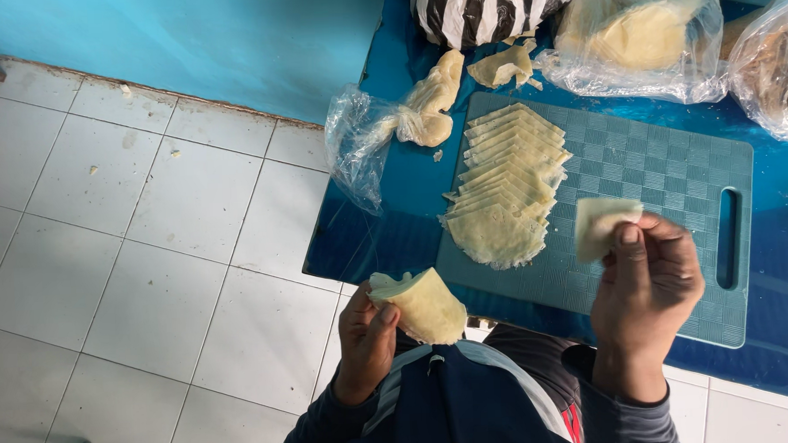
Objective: The person holds a large piece of peeled cassava and tears off thin outer layers by hand, placing each removed piece onto a cutting board. They work through several pieces one at a time, building up a pile of thin peeled sheets on the board while more unpeeled pieces wait in plastic bags on the table.
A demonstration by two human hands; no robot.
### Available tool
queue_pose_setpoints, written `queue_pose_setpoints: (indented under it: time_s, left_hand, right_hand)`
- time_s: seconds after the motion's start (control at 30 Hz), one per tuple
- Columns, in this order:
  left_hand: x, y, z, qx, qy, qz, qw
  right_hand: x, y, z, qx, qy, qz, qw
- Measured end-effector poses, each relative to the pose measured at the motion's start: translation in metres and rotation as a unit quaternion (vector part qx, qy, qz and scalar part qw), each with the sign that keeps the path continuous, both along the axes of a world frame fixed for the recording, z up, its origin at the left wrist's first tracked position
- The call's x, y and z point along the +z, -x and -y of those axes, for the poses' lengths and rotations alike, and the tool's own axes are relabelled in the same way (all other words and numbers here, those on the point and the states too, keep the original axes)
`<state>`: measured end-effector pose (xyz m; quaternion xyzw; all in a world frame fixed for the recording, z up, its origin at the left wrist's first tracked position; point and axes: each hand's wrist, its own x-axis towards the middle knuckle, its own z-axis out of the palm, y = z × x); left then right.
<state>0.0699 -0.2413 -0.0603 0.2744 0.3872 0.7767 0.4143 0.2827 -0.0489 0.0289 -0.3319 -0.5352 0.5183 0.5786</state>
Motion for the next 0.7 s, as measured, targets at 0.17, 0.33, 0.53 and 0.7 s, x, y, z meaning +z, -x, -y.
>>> queue_pose_setpoints:
  time_s: [0.17,0.33,0.53,0.7]
  left_hand:
    - [-0.008,0.01,0.002,0.02,0.035,-0.011,0.999]
    - [-0.006,0.015,0.002,0.018,0.045,-0.011,0.999]
    - [-0.005,0.022,-0.001,0.024,0.05,-0.011,0.998]
    - [-0.006,0.022,-0.003,0.02,0.043,-0.019,0.999]
  right_hand:
    - [-0.002,0.032,0.005,-0.138,-0.293,0.442,0.836]
    - [0.001,0.064,0.02,-0.104,-0.381,0.504,0.768]
    - [0.004,0.074,0.033,-0.078,-0.381,0.517,0.763]
    - [0.001,0.075,0.039,-0.056,-0.388,0.521,0.758]
